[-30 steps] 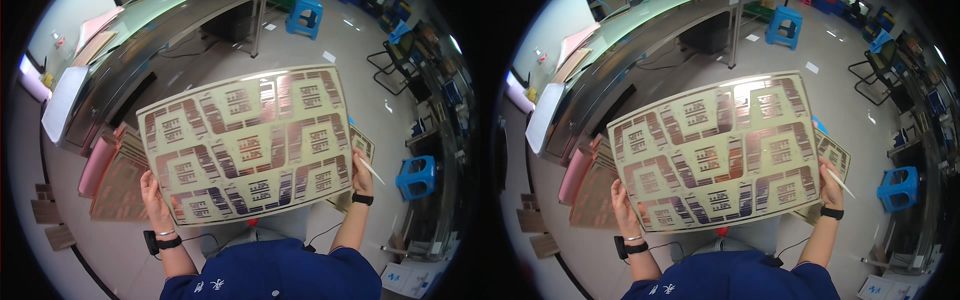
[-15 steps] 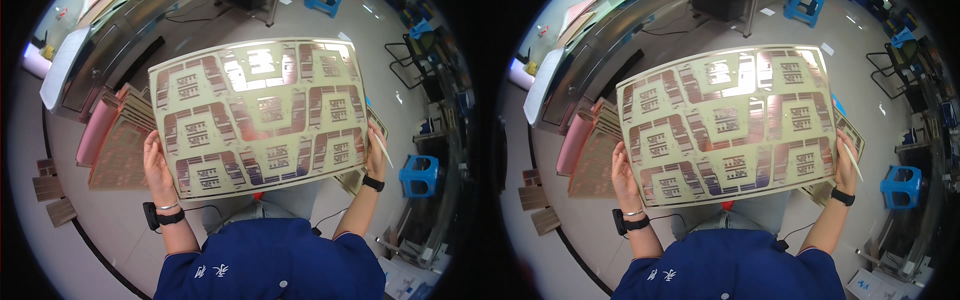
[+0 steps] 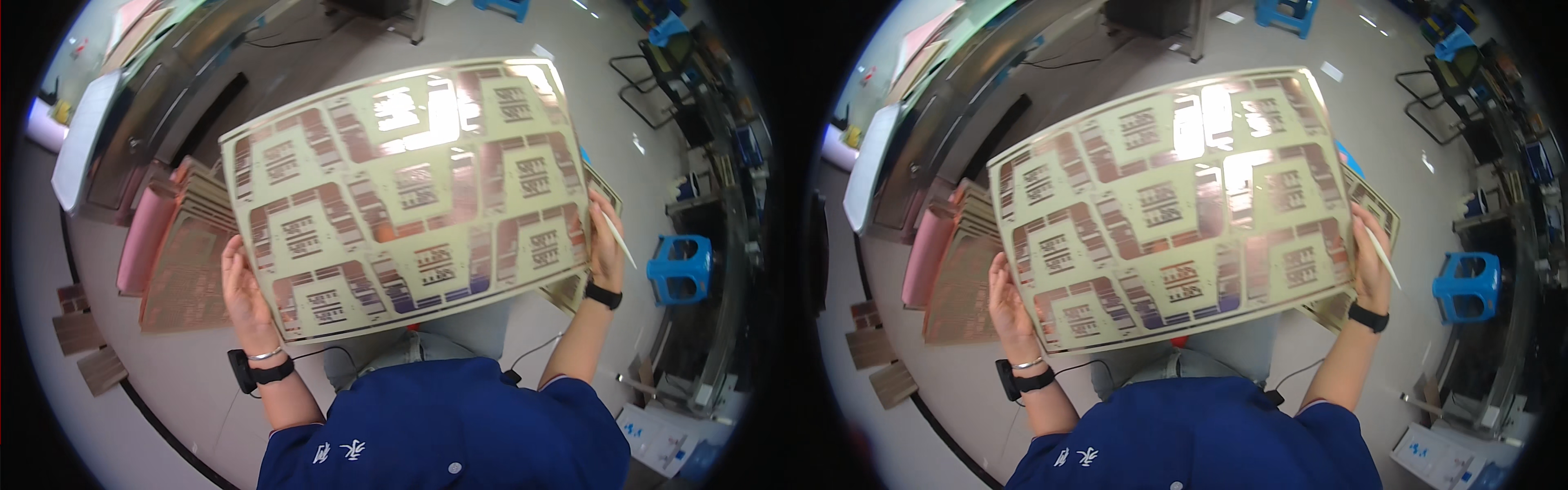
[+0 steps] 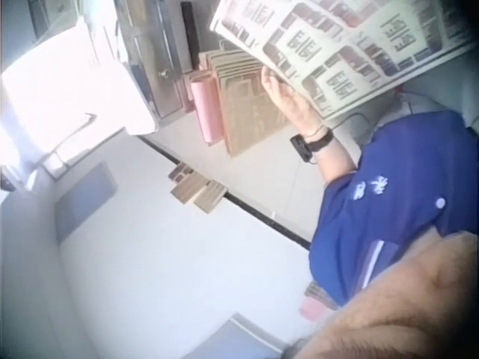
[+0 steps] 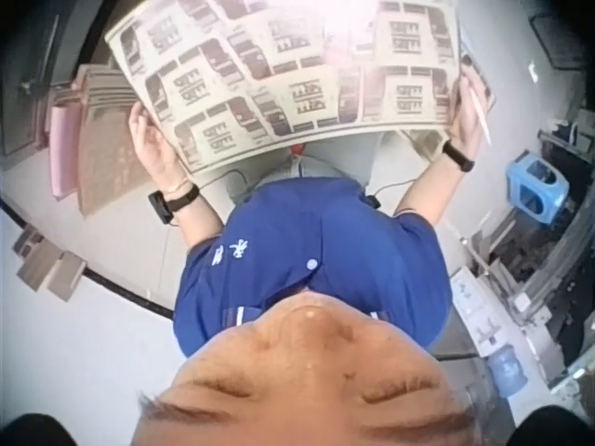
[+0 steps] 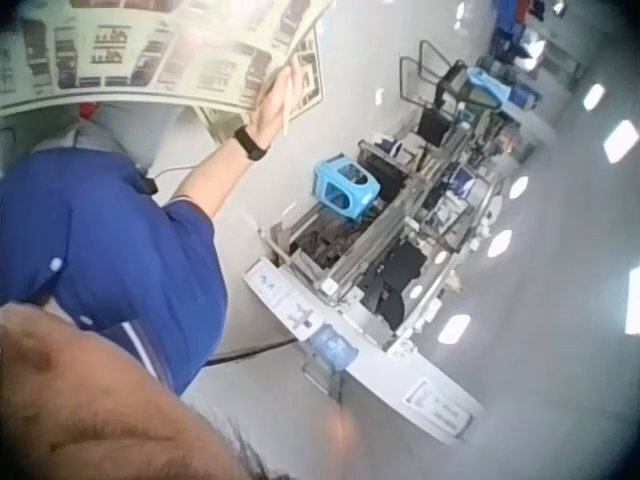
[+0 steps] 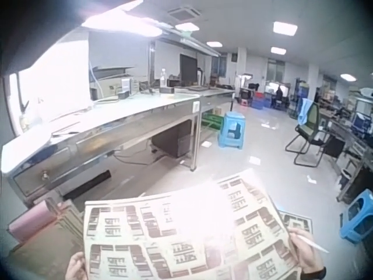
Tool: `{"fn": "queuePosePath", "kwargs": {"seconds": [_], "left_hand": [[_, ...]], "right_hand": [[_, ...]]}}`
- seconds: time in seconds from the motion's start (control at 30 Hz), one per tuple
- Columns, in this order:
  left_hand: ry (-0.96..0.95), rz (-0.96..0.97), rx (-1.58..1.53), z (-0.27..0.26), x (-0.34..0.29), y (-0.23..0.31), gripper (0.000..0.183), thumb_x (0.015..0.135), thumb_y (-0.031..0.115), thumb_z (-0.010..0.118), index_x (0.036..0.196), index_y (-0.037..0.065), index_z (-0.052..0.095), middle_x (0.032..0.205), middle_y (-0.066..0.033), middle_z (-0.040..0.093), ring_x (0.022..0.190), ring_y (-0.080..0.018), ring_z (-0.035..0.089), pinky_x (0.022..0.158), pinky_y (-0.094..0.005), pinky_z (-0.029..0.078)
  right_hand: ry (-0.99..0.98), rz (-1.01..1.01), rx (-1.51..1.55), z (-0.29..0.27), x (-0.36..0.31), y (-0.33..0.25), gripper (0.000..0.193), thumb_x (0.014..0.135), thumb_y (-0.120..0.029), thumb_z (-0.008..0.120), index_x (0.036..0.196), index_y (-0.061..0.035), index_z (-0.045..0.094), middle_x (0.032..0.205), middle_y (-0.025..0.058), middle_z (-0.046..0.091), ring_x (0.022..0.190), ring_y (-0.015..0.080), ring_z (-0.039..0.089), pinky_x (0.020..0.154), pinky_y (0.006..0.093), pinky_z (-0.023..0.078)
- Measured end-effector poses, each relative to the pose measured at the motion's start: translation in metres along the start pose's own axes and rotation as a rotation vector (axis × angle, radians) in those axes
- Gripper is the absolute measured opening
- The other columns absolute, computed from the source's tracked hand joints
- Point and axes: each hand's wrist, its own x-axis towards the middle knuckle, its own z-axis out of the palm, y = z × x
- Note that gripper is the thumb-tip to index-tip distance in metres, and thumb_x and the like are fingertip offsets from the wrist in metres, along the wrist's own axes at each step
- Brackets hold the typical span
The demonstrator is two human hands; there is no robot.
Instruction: Inspect several circuit boards for quality control.
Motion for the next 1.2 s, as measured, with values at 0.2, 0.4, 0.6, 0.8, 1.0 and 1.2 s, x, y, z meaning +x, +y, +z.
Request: {"fn": "queuePosePath", "kwargs": {"seconds": [0.2, 0.4, 0.6, 0.8, 1.0, 1.2], "left_hand": [[0.013, 0.031, -0.033, 0.016, -0.002, 0.003, 0.029, 0.094, 0.009, 0.046, 0.122, 0.003, 0.047, 0.111, -0.0113, 0.058, 0.102, -0.0177, 0.056, 0.090, -0.0301, 0.048], [0.036, 0.150, -0.049, 0.039, -0.005, 0.017, 0.038, 0.095, 0.014, 0.048, 0.131, 0.003, 0.041, 0.116, -0.0130, 0.057, 0.105, -0.0184, 0.057, 0.090, -0.0299, 0.050], [-0.183, 0.266, 0.008, 0.027, -0.005, 0.032, 0.028, 0.089, 0.010, 0.059, 0.115, 0.003, 0.052, 0.113, -0.0085, 0.060, 0.102, -0.0159, 0.058, 0.088, -0.0310, 0.050], [-0.451, 0.403, -0.006, 0.031, 0.005, 0.022, 0.017, 0.080, -0.001, 0.063, 0.092, 0.005, 0.053, 0.122, -0.0167, 0.054, 0.115, -0.0258, 0.051, 0.101, -0.0402, 0.040], [-0.131, 0.162, 0.117, 0.064, -0.015, 0.007, 0.008, 0.088, 0.002, 0.056, 0.096, 0.003, 0.056, 0.136, -0.0161, 0.042, 0.123, -0.0219, 0.045, 0.101, -0.0332, 0.042], [-0.226, -0.030, 0.053, 0.050, -0.017, 0.002, 0.022, 0.092, 0.004, 0.052, 0.113, 0.002, 0.049, 0.111, -0.0082, 0.059, 0.098, -0.0113, 0.058, 0.084, -0.0233, 0.049]], "right_hand": [[-0.028, 0.050, 0.087, -0.013, -0.004, 0.006, 0.029, 0.095, -0.016, 0.048, 0.118, 0.0014, 0.054, 0.111, 0.0094, 0.059, 0.101, 0.0155, 0.057, 0.087, 0.0269, 0.045], [0.056, -0.033, 0.148, -0.009, -0.001, -0.009, 0.030, 0.095, -0.020, 0.050, 0.119, -0.0021, 0.050, 0.108, 0.0078, 0.060, 0.096, 0.0151, 0.058, 0.078, 0.0258, 0.050], [0.013, -0.242, 0.197, -0.031, 0.013, -0.011, 0.033, 0.093, -0.017, 0.052, 0.123, -0.0042, 0.046, 0.115, 0.0104, 0.056, 0.105, 0.0188, 0.055, 0.086, 0.0303, 0.048], [0.175, -0.212, 0.251, 0.040, -0.006, -0.039, 0.050, 0.097, -0.035, 0.041, 0.137, -0.0061, 0.035, 0.135, 0.0129, 0.042, 0.128, 0.0219, 0.037, 0.108, 0.0401, 0.029], [0.071, -0.120, 0.545, 0.080, -0.015, -0.033, 0.055, 0.094, -0.042, 0.041, 0.135, -0.0055, 0.038, 0.132, 0.0176, 0.044, 0.118, 0.0227, 0.047, 0.090, 0.0372, 0.045], [-0.005, -0.055, 0.815, 0.088, -0.016, -0.037, 0.060, 0.092, -0.049, 0.041, 0.133, -0.0049, 0.041, 0.128, 0.0222, 0.047, 0.108, 0.0235, 0.058, 0.072, 0.0344, 0.060]]}}
